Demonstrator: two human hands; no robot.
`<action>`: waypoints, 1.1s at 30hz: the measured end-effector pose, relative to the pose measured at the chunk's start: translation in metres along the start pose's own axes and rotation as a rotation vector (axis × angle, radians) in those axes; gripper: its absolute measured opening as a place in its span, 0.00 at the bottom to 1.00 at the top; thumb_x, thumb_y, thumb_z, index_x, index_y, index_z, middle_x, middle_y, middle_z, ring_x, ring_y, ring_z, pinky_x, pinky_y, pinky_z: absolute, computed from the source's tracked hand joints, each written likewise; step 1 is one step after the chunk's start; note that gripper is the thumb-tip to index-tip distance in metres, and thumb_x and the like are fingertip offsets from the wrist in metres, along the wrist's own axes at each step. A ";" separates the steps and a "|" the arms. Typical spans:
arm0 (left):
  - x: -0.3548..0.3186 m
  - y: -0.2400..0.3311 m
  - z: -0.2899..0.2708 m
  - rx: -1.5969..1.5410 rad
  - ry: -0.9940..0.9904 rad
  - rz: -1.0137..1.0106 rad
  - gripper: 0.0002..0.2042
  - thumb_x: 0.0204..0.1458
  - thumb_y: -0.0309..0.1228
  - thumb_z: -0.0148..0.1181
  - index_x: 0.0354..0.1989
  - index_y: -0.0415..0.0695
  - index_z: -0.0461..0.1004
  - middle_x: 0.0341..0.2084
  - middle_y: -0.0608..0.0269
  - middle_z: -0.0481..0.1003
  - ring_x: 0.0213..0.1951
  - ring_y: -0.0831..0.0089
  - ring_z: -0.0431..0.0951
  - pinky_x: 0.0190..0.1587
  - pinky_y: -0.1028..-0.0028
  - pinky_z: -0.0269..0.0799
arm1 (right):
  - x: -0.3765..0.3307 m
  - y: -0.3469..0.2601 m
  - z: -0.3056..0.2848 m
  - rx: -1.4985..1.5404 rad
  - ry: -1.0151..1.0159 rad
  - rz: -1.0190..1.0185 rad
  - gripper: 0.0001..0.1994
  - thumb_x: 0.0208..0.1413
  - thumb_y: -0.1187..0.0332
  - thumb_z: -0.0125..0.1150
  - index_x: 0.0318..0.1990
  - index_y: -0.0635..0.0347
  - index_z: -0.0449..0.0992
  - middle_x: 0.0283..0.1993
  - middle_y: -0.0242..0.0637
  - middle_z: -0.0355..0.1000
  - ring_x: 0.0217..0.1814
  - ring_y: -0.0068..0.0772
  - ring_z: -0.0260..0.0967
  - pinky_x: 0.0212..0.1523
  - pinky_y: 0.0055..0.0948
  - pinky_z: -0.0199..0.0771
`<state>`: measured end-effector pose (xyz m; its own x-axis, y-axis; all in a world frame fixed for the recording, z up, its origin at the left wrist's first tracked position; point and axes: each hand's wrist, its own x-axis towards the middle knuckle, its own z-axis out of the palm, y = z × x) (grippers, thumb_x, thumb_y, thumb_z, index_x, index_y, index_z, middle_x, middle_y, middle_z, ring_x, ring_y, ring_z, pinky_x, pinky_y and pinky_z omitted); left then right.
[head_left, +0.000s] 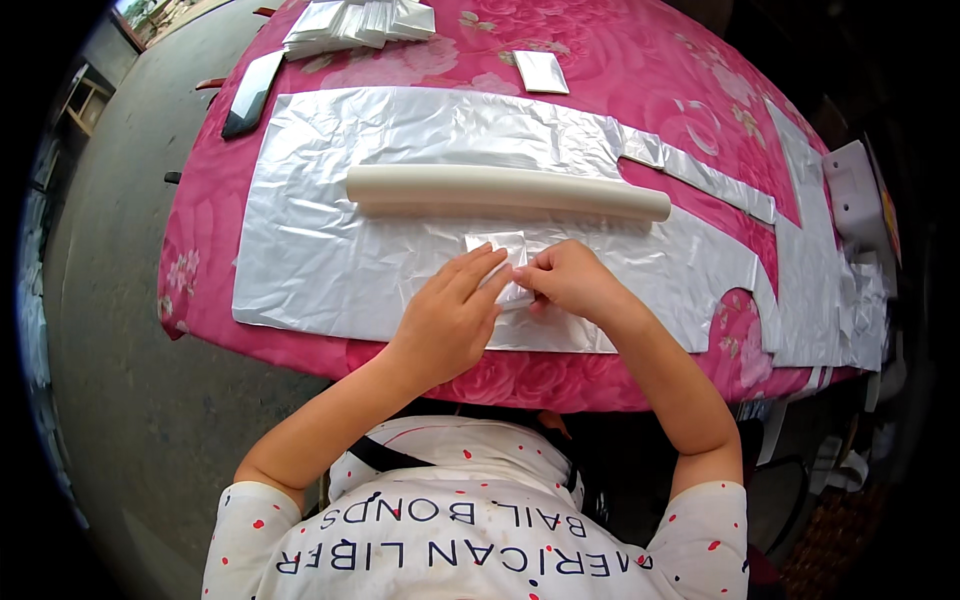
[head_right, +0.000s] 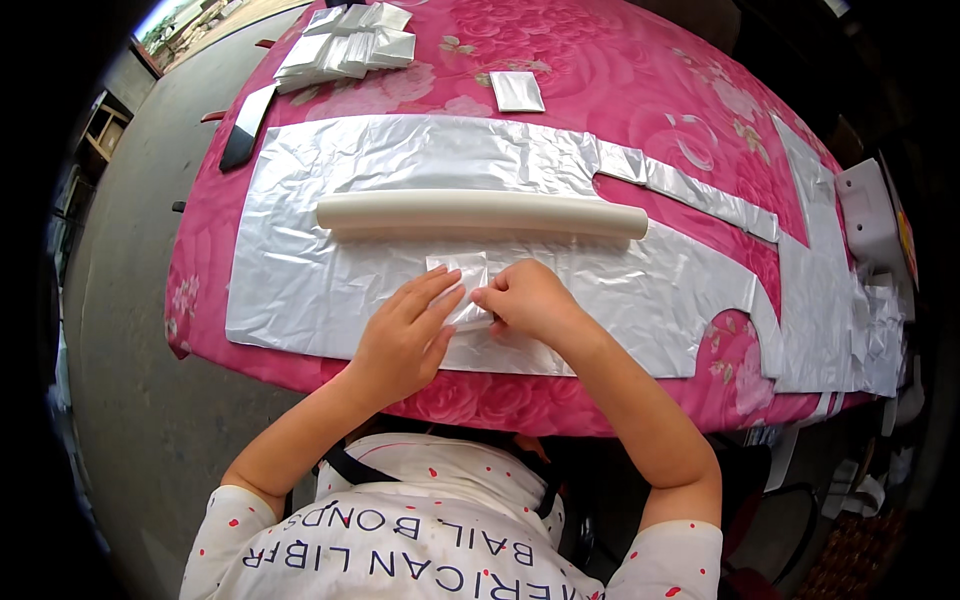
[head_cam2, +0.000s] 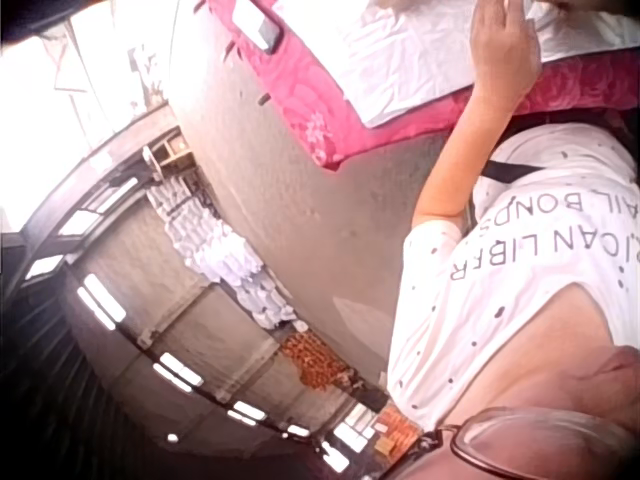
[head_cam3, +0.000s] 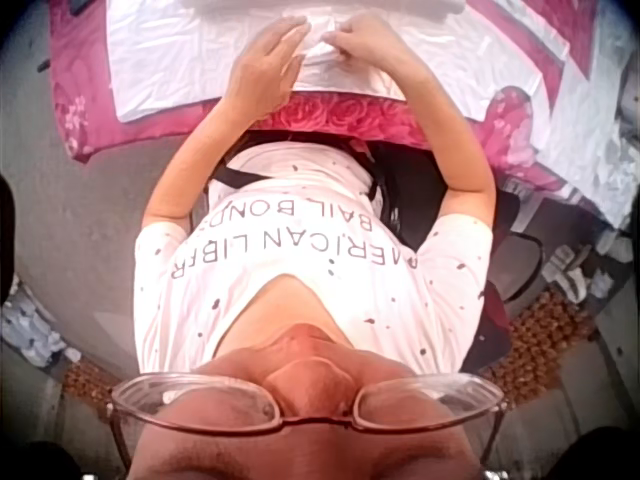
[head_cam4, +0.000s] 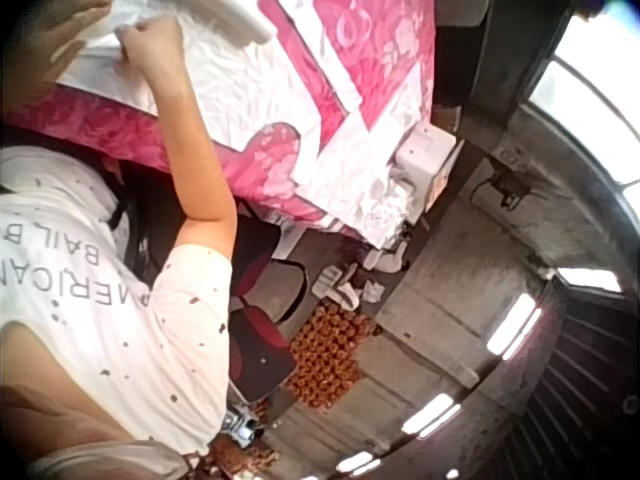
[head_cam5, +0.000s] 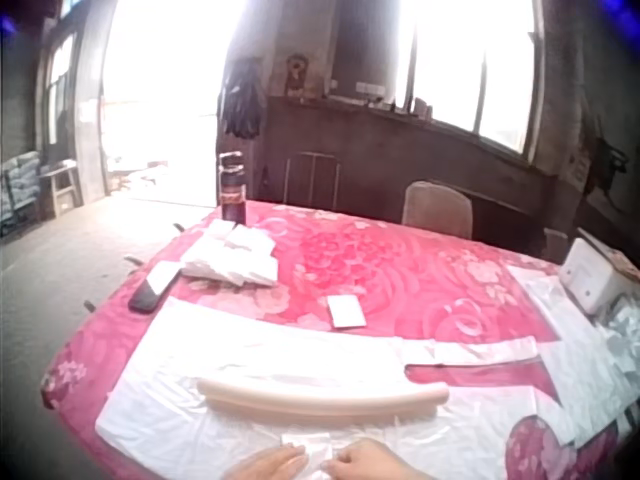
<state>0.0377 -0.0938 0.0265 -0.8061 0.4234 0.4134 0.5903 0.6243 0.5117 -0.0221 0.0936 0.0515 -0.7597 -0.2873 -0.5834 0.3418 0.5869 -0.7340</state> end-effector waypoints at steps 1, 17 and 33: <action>0.002 0.004 0.006 0.009 -0.077 0.058 0.26 0.46 0.27 0.57 0.56 0.36 0.61 0.54 0.48 0.63 0.57 0.55 0.62 0.58 0.60 0.57 | 0.001 0.003 0.002 0.038 0.009 -0.009 0.14 0.51 0.64 0.59 0.20 0.67 0.74 0.16 0.33 0.68 0.17 0.20 0.68 0.21 0.21 0.65; 0.006 0.003 0.028 0.252 -0.207 -0.156 0.50 0.43 0.61 0.51 0.61 0.27 0.44 0.63 0.39 0.43 0.67 0.53 0.39 0.66 0.58 0.29 | -0.028 -0.001 0.021 -0.347 0.315 -0.191 0.13 0.38 0.61 0.64 0.24 0.62 0.73 0.19 0.41 0.70 0.23 0.40 0.69 0.26 0.34 0.67; -0.102 0.011 -0.044 -0.870 -0.295 -0.561 0.11 0.51 0.23 0.55 0.42 0.35 0.73 0.38 0.55 0.76 0.39 0.69 0.77 0.42 0.75 0.72 | 0.008 -0.001 0.038 -0.714 0.385 -0.980 0.20 0.48 0.65 0.58 0.48 0.64 0.67 0.55 0.48 0.61 0.59 0.48 0.55 0.59 0.42 0.52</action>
<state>0.1279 -0.1589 0.0228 -0.8805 0.4361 -0.1859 -0.1343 0.1465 0.9800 -0.0069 0.0623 0.0343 -0.6762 -0.6628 0.3217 -0.7334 0.5640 -0.3796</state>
